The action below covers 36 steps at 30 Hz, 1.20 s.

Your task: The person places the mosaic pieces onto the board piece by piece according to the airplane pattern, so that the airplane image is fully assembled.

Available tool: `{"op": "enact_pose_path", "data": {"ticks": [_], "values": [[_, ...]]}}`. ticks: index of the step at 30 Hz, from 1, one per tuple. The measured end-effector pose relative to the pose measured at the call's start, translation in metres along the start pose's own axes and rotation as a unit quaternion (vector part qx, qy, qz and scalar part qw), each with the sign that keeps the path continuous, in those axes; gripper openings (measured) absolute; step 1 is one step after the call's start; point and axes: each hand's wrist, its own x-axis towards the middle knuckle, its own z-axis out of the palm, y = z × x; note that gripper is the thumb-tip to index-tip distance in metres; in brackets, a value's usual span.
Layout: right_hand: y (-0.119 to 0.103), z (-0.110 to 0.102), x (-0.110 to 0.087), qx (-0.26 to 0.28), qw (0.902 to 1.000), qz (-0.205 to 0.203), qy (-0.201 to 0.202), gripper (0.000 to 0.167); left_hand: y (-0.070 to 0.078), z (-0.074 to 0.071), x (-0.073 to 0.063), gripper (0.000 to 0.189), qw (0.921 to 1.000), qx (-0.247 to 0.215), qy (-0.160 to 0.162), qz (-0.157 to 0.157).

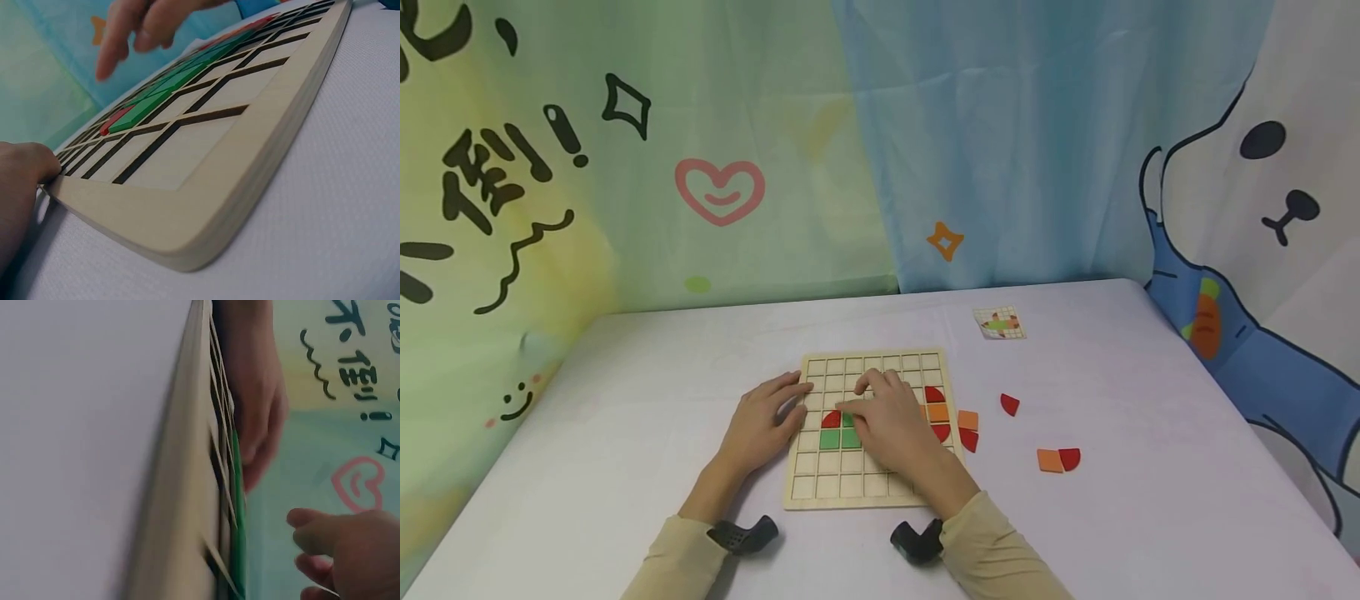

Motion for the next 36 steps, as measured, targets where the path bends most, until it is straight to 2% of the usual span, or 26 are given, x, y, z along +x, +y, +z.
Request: {"op": "enact_pose_path", "data": {"ticks": [4,7,12,16,21,28,31,36], "values": [[0.02,-0.022,0.001,0.019,0.9995,0.016,0.019,0.021,0.0,0.001,0.0,0.036,1.0,-0.001,0.0,-0.001],[0.04,-0.044,-0.003,0.042,0.9969,0.067,0.0,0.023,-0.001,0.002,0.0,0.036,1.0,0.0,0.0,0.0],[0.078,-0.073,-0.015,0.059,0.9786,0.184,-0.069,0.035,-0.002,0.003,0.001,0.036,1.0,0.002,0.001,0.002],[0.101,-0.085,-0.026,0.059,0.9643,0.233,-0.112,0.044,-0.002,0.003,0.0,0.035,1.0,0.0,0.003,0.002],[0.122,-0.091,-0.035,0.059,0.9532,0.256,-0.15,0.047,-0.001,0.003,0.0,0.035,1.0,0.0,0.005,0.001],[0.141,-0.093,-0.047,0.065,0.9411,0.282,-0.175,0.045,-0.001,0.003,0.0,0.035,1.0,-0.002,0.005,0.002],[0.146,-0.094,-0.051,0.067,0.9382,0.286,-0.182,0.048,-0.002,0.003,0.0,0.035,1.0,-0.002,0.006,0.003],[0.14,-0.094,-0.053,0.068,0.94,0.271,-0.196,0.053,-0.002,0.004,0.0,0.035,1.0,-0.001,0.006,0.002]]}}
